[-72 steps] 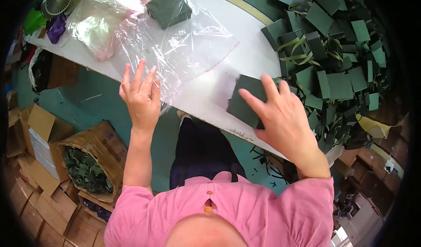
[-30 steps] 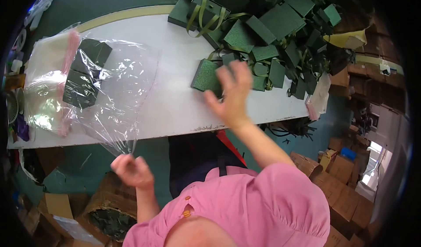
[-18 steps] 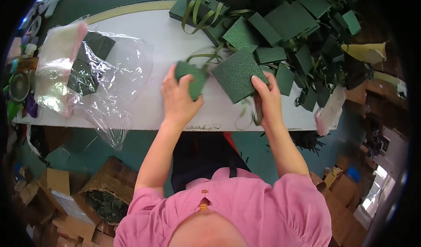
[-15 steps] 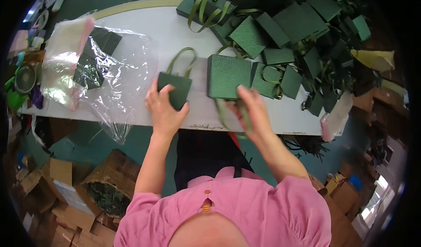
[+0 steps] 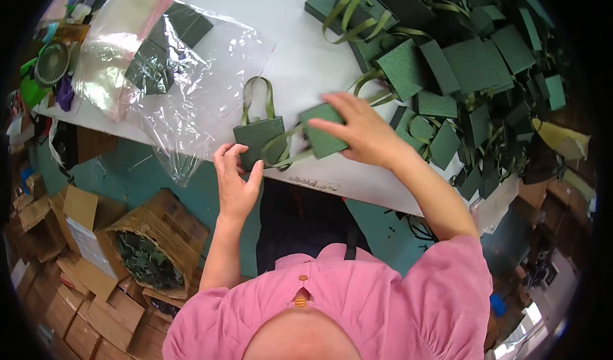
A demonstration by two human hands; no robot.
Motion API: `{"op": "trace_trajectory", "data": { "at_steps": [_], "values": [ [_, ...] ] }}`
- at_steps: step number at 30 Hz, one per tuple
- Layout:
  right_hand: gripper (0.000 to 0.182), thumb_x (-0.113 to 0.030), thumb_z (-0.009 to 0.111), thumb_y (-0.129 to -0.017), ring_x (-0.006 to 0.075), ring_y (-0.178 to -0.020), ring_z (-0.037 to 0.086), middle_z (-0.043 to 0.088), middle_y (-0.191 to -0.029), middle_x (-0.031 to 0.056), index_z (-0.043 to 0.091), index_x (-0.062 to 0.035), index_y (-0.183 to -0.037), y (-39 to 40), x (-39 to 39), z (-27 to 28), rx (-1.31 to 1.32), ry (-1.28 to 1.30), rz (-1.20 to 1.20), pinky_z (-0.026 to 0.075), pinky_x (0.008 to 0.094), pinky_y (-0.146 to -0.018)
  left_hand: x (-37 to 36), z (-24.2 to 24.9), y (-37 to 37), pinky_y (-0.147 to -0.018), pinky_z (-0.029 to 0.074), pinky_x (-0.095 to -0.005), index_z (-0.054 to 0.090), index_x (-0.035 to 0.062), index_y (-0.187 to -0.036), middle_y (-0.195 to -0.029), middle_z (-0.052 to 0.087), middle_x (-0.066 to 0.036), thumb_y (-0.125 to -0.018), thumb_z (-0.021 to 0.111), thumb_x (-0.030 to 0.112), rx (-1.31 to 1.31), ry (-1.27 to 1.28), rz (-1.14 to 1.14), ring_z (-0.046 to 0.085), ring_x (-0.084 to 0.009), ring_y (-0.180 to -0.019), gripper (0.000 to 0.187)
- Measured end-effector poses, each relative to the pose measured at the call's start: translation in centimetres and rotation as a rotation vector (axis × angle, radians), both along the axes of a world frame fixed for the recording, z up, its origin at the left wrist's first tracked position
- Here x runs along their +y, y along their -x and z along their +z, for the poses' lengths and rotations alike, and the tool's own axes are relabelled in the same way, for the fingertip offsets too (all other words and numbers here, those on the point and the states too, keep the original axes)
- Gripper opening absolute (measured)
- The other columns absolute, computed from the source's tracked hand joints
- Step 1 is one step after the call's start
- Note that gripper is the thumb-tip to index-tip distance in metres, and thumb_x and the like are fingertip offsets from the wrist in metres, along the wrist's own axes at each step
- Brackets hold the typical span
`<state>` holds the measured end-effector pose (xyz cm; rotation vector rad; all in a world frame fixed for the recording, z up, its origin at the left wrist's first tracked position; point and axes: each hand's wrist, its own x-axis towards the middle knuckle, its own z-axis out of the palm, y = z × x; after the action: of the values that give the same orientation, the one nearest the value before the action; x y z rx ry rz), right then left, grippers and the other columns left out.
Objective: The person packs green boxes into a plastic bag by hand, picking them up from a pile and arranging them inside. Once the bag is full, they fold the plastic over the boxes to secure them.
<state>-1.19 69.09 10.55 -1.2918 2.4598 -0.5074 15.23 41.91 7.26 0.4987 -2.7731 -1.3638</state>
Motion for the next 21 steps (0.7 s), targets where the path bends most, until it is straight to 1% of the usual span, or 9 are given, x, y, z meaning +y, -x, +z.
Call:
{"op": "trace_trajectory", "data": {
  "at_steps": [1,5,8,12,14,16,17,19,21],
  "values": [
    [0.089,-0.015,0.089,-0.064,0.0421,-0.136,0.042,0.044,-0.149,0.0188,0.056,-0.0170,-0.146,0.4,0.2,0.1,-0.005,-0.022,-0.026,0.036,0.0524,-0.114,0.4,0.1,-0.2,-0.079,0.054,-0.0335,0.054,0.0058,-0.128,-0.132,0.044,-0.015,-0.087,0.075,0.006,-0.006,-0.030,0.006,0.061,-0.0200,-0.094,0.046],
    [0.088,-0.021,0.090,-0.065,0.0385,-0.133,0.044,0.042,-0.150,0.0204,0.056,-0.0138,-0.146,-2.8,-0.6,1.6,-0.067,0.412,-0.583,0.037,0.0476,-0.113,3.3,-0.6,-0.3,-0.077,0.057,-0.0317,0.053,0.0040,-0.125,-0.132,0.041,-0.017,-0.088,0.072,0.000,-0.010,-0.338,0.091,0.065,-0.0195,-0.086,0.042],
    [0.089,-0.024,0.091,-0.065,0.0399,-0.131,0.044,0.041,-0.149,0.0209,0.056,-0.0143,-0.146,-5.8,-5.9,0.7,-0.010,0.672,-0.652,0.038,0.0478,-0.111,5.4,-0.6,0.2,-0.085,0.059,-0.0372,0.047,0.0016,-0.128,-0.130,0.041,-0.019,-0.090,0.067,-0.004,-0.002,-0.483,0.095,0.067,-0.0261,-0.092,0.043],
    [0.091,-0.028,0.093,-0.064,0.0428,-0.130,0.042,0.037,-0.149,0.0220,0.055,-0.0233,-0.146,-7.7,-7.8,-1.9,0.125,0.246,-0.450,0.038,0.0534,-0.106,5.5,-2.0,-1.3,-0.084,0.056,-0.0383,0.052,-0.0019,-0.118,-0.112,0.057,-0.019,-0.091,0.061,-0.009,0.051,-0.593,0.092,0.066,-0.0328,-0.099,0.029],
    [0.093,-0.028,0.093,-0.064,0.0432,-0.130,0.042,0.034,-0.151,0.0223,0.052,-0.0258,-0.148,-8.5,-7.0,-2.4,0.137,0.216,-0.466,0.038,0.0546,-0.106,3.2,1.0,-1.7,-0.084,0.056,-0.0326,0.057,-0.0013,-0.111,-0.104,0.066,-0.016,-0.090,0.061,-0.012,0.182,-0.216,0.033,0.070,-0.0252,-0.096,0.025],
    [0.097,-0.026,0.094,-0.064,0.0445,-0.130,0.042,0.032,-0.151,0.0242,0.049,-0.0242,-0.149,-8.8,-7.1,-2.2,0.105,0.207,-0.477,0.040,0.0534,-0.103,0.2,4.2,-0.8,-0.091,0.052,-0.0421,0.060,0.0025,-0.106,-0.106,0.066,-0.016,-0.084,0.067,-0.010,0.492,0.026,0.068,0.065,-0.0328,-0.102,0.026],
    [0.097,-0.024,0.095,-0.063,0.0449,-0.129,0.043,0.032,-0.151,0.0247,0.050,-0.0234,-0.149,-8.8,-7.1,-2.2,0.095,0.212,-0.479,0.041,0.0533,-0.103,-1.5,5.2,-0.7,-0.103,0.045,-0.0488,0.058,0.0043,-0.113,-0.116,0.063,-0.017,-0.083,0.073,-0.004,0.512,0.221,0.068,0.058,-0.0355,-0.113,0.034],
    [0.097,-0.021,0.095,-0.062,0.0461,-0.128,0.045,0.031,-0.152,0.0268,0.050,-0.0202,-0.148,-8.6,-6.8,-2.4,0.081,0.221,-0.458,0.045,0.0536,-0.100,-4.4,5.4,0.8,-0.116,0.028,-0.0606,0.051,0.0077,-0.134,-0.148,0.045,-0.025,-0.080,0.081,0.005,0.443,0.601,0.140,0.030,-0.0458,-0.145,0.061],
    [0.095,-0.020,0.095,-0.062,0.0462,-0.128,0.046,0.033,-0.151,0.0256,0.052,-0.0202,-0.147,-7.6,-6.2,-1.0,-0.002,0.195,-0.427,0.046,0.0536,-0.100,-7.1,4.9,2.6,-0.118,0.024,-0.0615,0.048,0.0143,-0.146,-0.162,0.033,-0.020,-0.081,0.080,0.006,0.257,0.652,0.176,0.018,-0.0484,-0.152,0.073]
  ]
}}
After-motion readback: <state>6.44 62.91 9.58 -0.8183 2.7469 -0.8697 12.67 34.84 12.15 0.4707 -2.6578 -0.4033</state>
